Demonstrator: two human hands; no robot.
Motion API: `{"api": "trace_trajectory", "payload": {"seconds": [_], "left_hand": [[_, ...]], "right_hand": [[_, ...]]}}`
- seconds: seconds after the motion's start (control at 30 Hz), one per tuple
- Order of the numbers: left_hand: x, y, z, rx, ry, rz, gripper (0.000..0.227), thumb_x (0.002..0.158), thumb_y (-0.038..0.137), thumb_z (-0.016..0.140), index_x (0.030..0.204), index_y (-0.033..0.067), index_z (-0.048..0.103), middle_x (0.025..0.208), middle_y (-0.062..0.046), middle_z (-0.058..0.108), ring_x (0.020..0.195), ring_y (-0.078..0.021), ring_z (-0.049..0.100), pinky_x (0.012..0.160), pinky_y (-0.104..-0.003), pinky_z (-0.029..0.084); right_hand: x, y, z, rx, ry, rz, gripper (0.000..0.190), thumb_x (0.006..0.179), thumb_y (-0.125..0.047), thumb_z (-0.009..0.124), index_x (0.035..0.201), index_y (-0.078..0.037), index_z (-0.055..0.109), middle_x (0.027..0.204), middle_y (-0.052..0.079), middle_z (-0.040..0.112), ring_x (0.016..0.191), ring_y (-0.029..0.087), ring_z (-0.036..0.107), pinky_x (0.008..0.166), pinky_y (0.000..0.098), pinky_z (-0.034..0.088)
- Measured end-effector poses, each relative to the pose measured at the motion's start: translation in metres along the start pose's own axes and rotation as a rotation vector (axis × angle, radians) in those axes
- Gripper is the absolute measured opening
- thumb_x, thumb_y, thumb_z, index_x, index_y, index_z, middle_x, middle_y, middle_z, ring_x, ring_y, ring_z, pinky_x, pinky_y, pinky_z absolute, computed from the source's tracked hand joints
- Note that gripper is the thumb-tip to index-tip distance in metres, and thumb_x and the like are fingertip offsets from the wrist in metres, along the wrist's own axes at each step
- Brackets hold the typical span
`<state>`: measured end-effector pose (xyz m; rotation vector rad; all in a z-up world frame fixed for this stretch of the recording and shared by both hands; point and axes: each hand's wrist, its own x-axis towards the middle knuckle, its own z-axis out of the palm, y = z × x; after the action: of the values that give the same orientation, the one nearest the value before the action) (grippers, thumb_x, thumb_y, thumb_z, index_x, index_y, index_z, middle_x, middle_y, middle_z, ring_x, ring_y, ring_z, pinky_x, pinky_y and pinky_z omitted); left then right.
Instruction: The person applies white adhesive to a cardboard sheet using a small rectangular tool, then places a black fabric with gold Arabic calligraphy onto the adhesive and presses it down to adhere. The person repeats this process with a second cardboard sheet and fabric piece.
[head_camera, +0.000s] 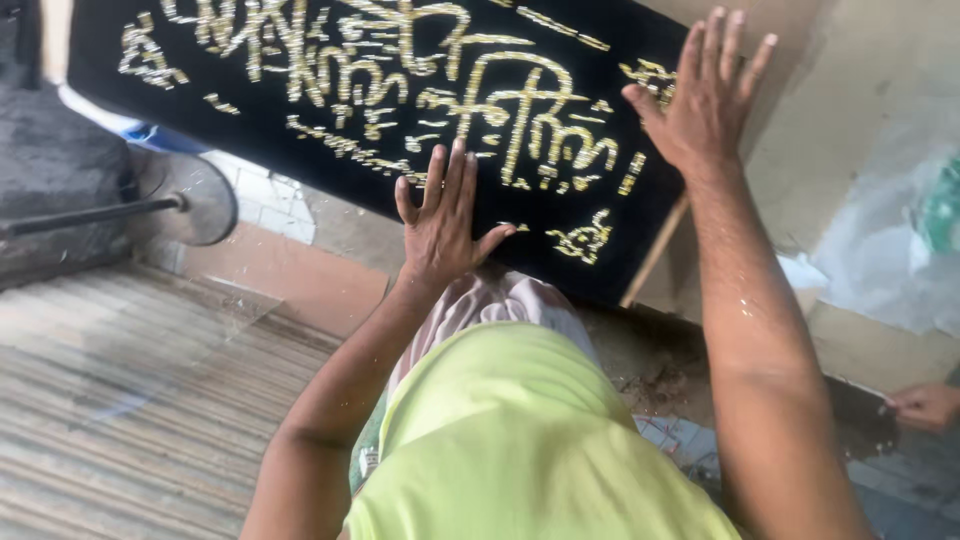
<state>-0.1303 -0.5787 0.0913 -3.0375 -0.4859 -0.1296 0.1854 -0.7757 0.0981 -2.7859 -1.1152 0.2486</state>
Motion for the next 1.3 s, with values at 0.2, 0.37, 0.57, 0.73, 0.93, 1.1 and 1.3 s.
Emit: {"api": "trace_trajectory", "payload": {"seconds": [0.2, 0.37, 0.57, 0.73, 0.93, 1.1, 1.3], "left_hand": [[-0.001, -0.082, 0.01, 0.032, -0.05, 0.029, 0.112, 0.096, 0.092, 0.02, 0.163, 0.0044, 0.039, 0.172, -0.012, 0.026, 0.161, -0.0234, 0.013, 0.122, -0.057, -0.018], [-0.001, -0.101, 0.023, -0.1, -0.112, 0.129, 0.118, 0.089, 0.094, 0.018, 0.162, 0.0036, 0.037, 0.171, -0.013, 0.027, 0.159, -0.0234, 0.014, 0.119, -0.057, -0.018], [-0.003, -0.151, 0.025, -0.106, -0.064, 0.202, 0.106, 0.1, 0.089, 0.024, 0.164, 0.0056, 0.035, 0.172, -0.012, 0.025, 0.16, -0.0211, 0.015, 0.121, -0.057, -0.016], [-0.007, -0.197, 0.033, -0.047, -0.115, 0.152, 0.102, 0.1, 0.087, 0.025, 0.164, 0.0091, 0.036, 0.173, -0.008, 0.027, 0.16, -0.0192, 0.017, 0.121, -0.058, -0.018], [-0.007, -0.202, 0.042, -0.108, -0.04, 0.172, 0.104, 0.099, 0.09, 0.024, 0.164, 0.0096, 0.038, 0.172, -0.009, 0.028, 0.16, -0.0223, 0.015, 0.12, -0.058, -0.022], [-0.01, -0.215, 0.035, -0.101, -0.032, 0.131, 0.106, 0.097, 0.091, 0.023, 0.164, 0.0096, 0.038, 0.172, -0.008, 0.028, 0.161, -0.0205, 0.013, 0.121, -0.057, -0.022], [-0.003, -0.303, 0.034, -0.01, -0.109, -0.209, 0.112, 0.097, 0.091, 0.021, 0.165, 0.0026, 0.032, 0.173, -0.014, 0.023, 0.161, -0.0269, 0.006, 0.118, -0.056, -0.026]], "right_hand": [[0.07, -0.092, 0.024, 0.088, -0.042, -0.22, 0.116, 0.094, -0.089, 0.018, 0.167, 0.001, 0.019, 0.174, 0.022, 0.017, 0.162, 0.037, 0.014, 0.133, 0.0545, 0.008], [0.114, -0.118, 0.036, 0.035, -0.102, -0.172, 0.111, 0.093, -0.086, 0.019, 0.168, -0.004, 0.013, 0.176, 0.02, 0.017, 0.163, 0.037, 0.016, 0.133, 0.0528, 0.009], [0.125, -0.145, 0.023, -0.001, -0.137, -0.091, 0.11, 0.098, -0.085, 0.02, 0.165, 0.002, 0.017, 0.175, 0.022, 0.016, 0.163, 0.038, 0.013, 0.131, 0.0566, 0.004], [0.164, -0.213, 0.035, 0.104, -0.123, -0.285, 0.107, 0.102, -0.082, 0.022, 0.167, 0.003, 0.022, 0.173, 0.024, 0.022, 0.161, 0.04, 0.017, 0.132, 0.0578, 0.012], [0.186, -0.23, 0.055, 0.077, -0.153, -0.277, 0.106, 0.099, -0.081, 0.023, 0.166, 0.001, 0.025, 0.171, 0.02, 0.032, 0.16, 0.037, 0.023, 0.132, 0.0581, 0.016], [0.18, -0.239, 0.035, 0.074, -0.075, -0.309, 0.106, 0.103, -0.082, 0.026, 0.165, 0.003, 0.025, 0.171, 0.026, 0.029, 0.159, 0.041, 0.02, 0.129, 0.0598, 0.015], [0.213, -0.296, 0.031, 0.051, -0.069, -0.322, 0.113, 0.095, -0.086, 0.022, 0.167, 0.0, 0.024, 0.172, 0.023, 0.029, 0.163, 0.037, 0.022, 0.131, 0.0579, 0.013]]}}
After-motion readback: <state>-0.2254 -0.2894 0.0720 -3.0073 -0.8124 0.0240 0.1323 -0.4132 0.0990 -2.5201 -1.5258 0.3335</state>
